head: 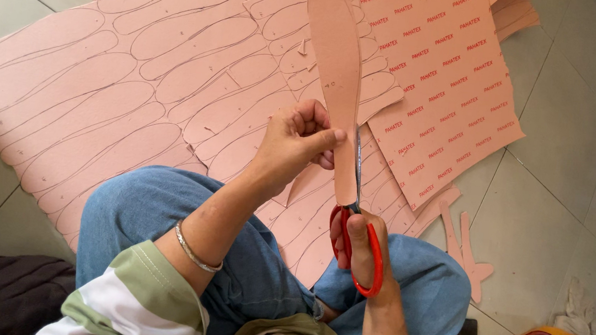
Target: The person sits on the floor cutting pink sheet material printed with shoe component outlines, using red-handled scissors to cut along drawn lines. They cut out elongated insole-shaped pieces one at a time, trimming around the curves, and set finished cut pieces aside with scrap pieces accumulating nearby.
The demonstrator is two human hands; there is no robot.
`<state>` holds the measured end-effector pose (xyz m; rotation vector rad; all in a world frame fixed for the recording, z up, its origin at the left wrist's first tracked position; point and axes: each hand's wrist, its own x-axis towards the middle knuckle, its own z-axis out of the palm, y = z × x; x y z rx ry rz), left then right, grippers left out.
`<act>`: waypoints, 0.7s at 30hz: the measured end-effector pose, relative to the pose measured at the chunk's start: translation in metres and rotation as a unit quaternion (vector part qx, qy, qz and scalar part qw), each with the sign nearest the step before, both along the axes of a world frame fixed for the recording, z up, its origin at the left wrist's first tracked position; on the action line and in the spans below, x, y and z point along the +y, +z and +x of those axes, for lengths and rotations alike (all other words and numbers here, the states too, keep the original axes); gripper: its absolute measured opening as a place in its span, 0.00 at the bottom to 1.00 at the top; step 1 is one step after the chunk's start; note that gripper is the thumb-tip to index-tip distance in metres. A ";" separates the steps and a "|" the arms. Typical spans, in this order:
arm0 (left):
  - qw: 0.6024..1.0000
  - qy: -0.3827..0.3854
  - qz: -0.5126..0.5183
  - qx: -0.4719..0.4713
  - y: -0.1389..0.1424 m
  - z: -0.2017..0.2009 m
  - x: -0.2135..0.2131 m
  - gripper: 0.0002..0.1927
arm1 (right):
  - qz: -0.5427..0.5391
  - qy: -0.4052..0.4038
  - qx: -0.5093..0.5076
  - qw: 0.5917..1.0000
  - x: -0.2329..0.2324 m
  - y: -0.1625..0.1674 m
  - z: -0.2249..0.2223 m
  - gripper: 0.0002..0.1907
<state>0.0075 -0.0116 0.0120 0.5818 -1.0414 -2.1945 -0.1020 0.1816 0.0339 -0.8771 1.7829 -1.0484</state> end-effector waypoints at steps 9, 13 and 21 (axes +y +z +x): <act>1.000 -0.005 -0.029 0.004 -0.003 0.001 -0.001 0.12 | -0.034 0.016 -0.005 0.999 -0.009 0.009 0.011 0.47; 0.999 -0.032 -0.007 0.000 -0.002 0.001 0.000 0.12 | -0.039 0.019 -0.033 0.999 -0.006 0.009 0.009 0.46; 0.999 -0.030 -0.009 0.008 0.000 0.002 0.003 0.12 | -0.001 -0.024 0.021 0.999 0.000 -0.004 0.007 0.48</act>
